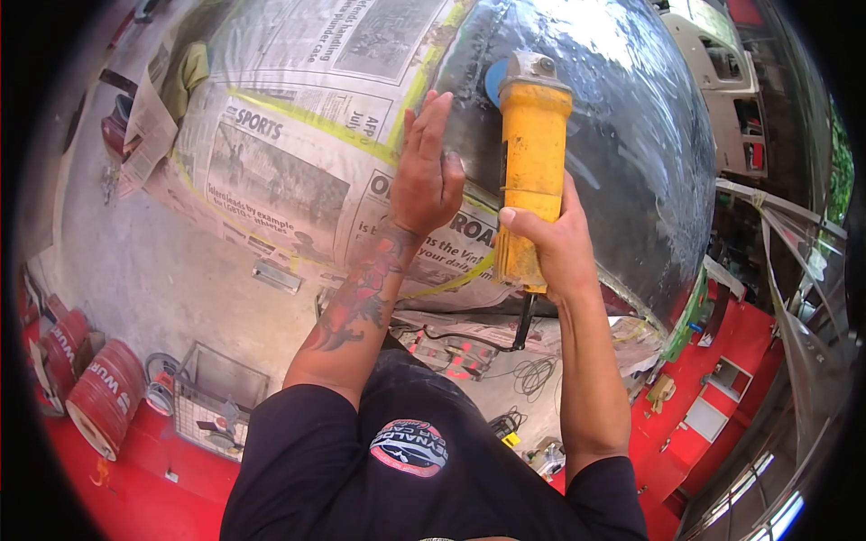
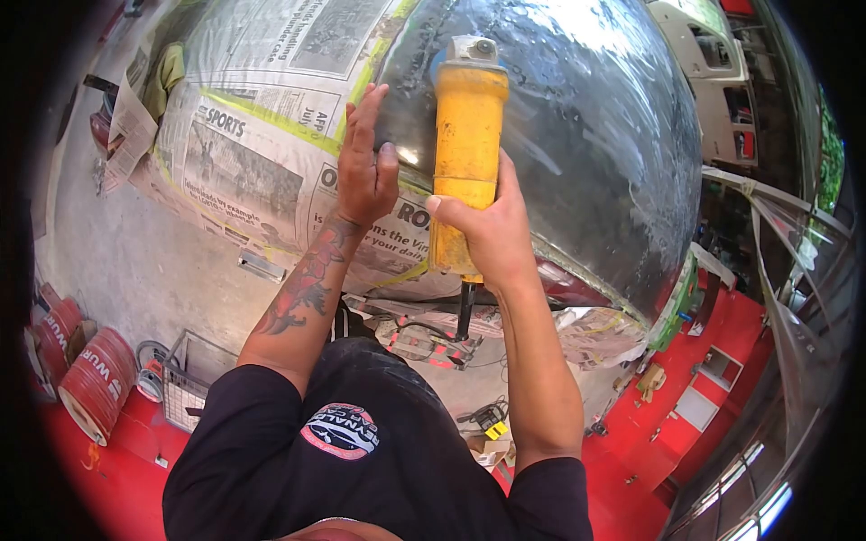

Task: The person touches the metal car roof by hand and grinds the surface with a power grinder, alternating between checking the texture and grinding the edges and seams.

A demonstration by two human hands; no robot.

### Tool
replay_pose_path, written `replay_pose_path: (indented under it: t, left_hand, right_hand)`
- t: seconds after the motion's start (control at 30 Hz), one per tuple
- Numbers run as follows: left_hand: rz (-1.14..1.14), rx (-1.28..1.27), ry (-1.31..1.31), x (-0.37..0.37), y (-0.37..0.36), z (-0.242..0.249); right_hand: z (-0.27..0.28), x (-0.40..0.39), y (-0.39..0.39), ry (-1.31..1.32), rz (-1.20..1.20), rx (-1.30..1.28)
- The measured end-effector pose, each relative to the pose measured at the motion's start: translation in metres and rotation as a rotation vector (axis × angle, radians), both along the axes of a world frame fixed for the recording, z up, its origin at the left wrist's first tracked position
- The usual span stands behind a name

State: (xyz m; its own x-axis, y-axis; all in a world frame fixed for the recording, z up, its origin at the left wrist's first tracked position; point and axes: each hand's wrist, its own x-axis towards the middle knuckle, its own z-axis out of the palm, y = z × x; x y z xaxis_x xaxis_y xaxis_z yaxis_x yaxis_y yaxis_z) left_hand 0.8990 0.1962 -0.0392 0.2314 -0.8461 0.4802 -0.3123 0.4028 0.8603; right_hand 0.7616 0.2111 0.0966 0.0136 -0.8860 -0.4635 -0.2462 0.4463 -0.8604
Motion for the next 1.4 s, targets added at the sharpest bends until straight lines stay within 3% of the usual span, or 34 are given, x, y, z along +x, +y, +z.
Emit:
replay_pose_path:
  t: [1.4]
  left_hand:
    - [-0.003, 0.012, -0.016, 0.000, 0.000, 0.001]
  right_hand:
    - [0.001, 0.008, -0.004, 0.009, 0.011, 0.018]
